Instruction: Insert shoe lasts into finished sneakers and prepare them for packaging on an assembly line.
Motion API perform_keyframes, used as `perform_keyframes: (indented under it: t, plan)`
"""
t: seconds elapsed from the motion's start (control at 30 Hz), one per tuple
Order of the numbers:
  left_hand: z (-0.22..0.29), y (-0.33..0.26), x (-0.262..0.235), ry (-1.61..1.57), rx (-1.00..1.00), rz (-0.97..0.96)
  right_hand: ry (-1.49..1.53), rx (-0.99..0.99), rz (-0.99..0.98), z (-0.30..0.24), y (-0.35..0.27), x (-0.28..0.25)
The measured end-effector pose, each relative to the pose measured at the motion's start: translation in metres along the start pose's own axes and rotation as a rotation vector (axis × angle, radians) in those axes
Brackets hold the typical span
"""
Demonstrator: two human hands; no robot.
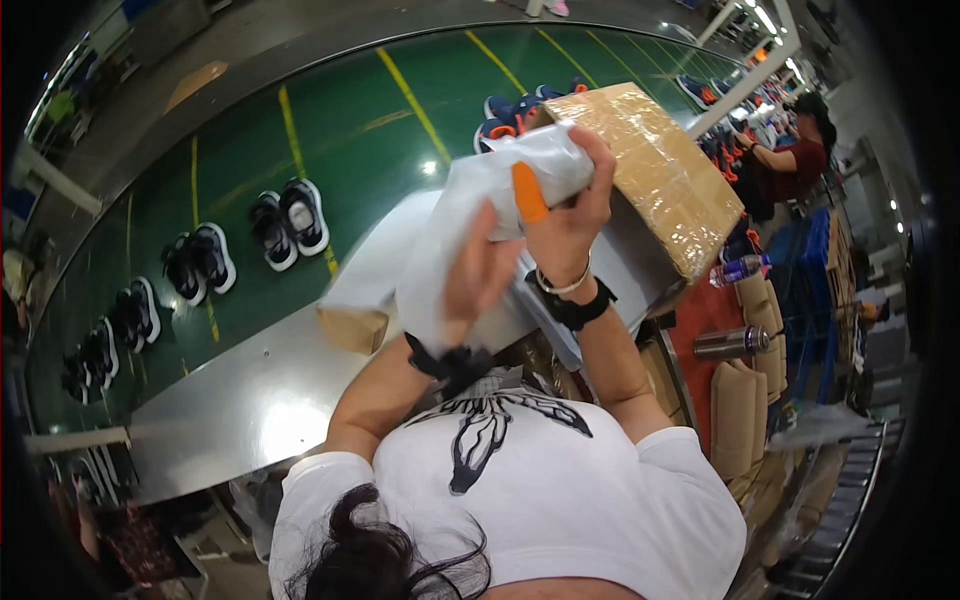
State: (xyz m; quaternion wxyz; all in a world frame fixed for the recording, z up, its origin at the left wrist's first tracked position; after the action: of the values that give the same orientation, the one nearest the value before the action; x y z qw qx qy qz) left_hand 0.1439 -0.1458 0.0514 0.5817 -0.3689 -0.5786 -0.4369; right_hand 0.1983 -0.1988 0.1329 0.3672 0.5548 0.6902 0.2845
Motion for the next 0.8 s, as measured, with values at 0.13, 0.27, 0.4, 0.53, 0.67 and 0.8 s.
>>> perform_keyframes:
  t: [0.13,0.27,0.4,0.53,0.67,0.8]
  plan:
    - [0.084,0.011,0.013,0.189,0.104,0.036,0.278,0.173,0.047,-0.015,-0.017,0.032]
    - [0.14,-0.005,0.002,0.755,0.146,0.082,0.234,-0.224,-0.198,-0.036,-0.006,0.065]
    - [0.179,-0.029,0.006,1.183,0.233,-0.296,0.234,-0.393,-0.532,-0.076,-0.012,0.106]
    - [0.2,-0.038,-0.036,1.926,0.123,-0.389,0.312,-0.441,-0.708,-0.076,-0.031,0.151]
    - [0.228,-0.085,-0.041,0.848,0.134,0.039,0.029,-0.126,-0.618,-0.073,-0.049,0.187]
    - [0.238,-0.113,-0.082,1.054,0.291,0.149,0.139,0.188,-0.752,-0.051,-0.086,0.25]
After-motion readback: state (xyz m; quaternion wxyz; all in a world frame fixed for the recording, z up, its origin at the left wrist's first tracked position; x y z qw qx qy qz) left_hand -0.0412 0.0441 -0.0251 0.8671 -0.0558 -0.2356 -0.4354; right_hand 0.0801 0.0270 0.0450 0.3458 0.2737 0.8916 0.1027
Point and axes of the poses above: each hand's wrist, its own y-axis towards the middle knuckle, its own x-axis out of the palm, z = x × y, the point moved 4 cm from there along y, towards the middle knuckle, and after that the axes turned 11 degrees about -y, right-handed, at the moved point
